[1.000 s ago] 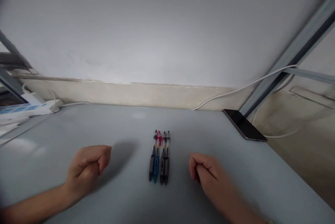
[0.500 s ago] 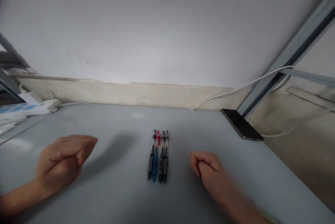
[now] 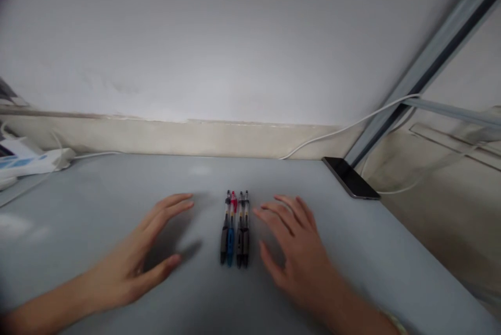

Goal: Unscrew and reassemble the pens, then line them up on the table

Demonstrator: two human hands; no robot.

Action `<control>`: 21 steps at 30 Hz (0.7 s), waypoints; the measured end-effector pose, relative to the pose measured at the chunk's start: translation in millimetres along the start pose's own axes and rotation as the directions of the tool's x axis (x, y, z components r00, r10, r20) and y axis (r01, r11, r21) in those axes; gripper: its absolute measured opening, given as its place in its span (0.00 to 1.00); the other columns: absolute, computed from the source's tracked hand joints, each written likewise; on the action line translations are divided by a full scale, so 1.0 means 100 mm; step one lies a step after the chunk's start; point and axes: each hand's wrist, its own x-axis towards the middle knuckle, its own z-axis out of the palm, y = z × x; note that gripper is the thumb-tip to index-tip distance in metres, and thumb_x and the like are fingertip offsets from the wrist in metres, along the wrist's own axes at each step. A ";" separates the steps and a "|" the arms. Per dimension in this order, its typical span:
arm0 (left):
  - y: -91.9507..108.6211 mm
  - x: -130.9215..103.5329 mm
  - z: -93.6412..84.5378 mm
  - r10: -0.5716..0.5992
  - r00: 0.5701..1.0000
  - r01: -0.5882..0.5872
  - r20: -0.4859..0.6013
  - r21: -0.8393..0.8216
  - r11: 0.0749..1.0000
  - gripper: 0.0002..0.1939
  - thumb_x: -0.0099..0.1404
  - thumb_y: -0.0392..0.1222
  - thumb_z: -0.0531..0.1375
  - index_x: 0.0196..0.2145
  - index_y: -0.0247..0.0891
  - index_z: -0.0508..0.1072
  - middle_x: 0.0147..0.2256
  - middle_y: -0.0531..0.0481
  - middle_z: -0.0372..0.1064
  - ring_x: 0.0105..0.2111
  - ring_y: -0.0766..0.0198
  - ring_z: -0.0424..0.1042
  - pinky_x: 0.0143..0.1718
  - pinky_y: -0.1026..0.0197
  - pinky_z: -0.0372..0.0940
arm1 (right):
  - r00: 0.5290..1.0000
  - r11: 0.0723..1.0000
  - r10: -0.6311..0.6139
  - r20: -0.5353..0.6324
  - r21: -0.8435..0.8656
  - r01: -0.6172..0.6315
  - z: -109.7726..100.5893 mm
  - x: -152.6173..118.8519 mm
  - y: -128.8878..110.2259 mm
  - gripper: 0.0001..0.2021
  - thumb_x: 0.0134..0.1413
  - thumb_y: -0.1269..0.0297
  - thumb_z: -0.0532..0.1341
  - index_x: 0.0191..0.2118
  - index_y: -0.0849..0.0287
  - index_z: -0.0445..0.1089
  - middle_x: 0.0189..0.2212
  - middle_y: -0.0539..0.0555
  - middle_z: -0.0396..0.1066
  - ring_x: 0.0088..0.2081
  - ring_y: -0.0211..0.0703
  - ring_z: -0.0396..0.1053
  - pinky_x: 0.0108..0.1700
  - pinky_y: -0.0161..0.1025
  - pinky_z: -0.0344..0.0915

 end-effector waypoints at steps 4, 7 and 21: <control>-0.06 -0.02 0.02 -0.004 0.996 0.005 0.084 -0.014 1.000 0.42 0.73 0.46 0.57 0.74 0.55 0.34 0.76 0.40 0.34 0.73 0.32 0.38 0.62 0.22 0.55 | 0.928 0.929 -0.290 0.235 -0.165 0.332 0.04 0.04 -0.22 0.23 0.59 0.77 0.58 0.59 0.58 0.70 0.57 0.61 0.78 0.62 0.67 0.67 0.63 0.69 0.58; -0.02 -0.06 0.04 0.036 0.987 -0.036 0.157 -0.005 0.999 0.42 0.74 0.46 0.56 0.74 0.54 0.34 0.76 0.42 0.29 0.73 0.32 0.32 0.63 0.22 0.52 | 0.819 0.797 -0.485 0.306 -0.231 0.558 0.14 0.07 -0.40 0.19 0.68 0.76 0.53 0.57 0.59 0.73 0.56 0.58 0.80 0.58 0.61 0.72 0.59 0.62 0.67; 0.08 -0.12 0.08 0.010 0.992 0.004 0.128 -0.109 0.994 0.36 0.73 0.36 0.54 0.71 0.56 0.43 0.74 0.47 0.44 0.72 0.50 0.50 0.69 0.41 0.56 | 0.743 0.712 -0.669 0.032 -0.262 0.652 0.09 0.05 -0.51 0.22 0.71 0.81 0.47 0.41 0.62 0.80 0.33 0.52 0.86 0.37 0.49 0.78 0.52 0.50 0.70</control>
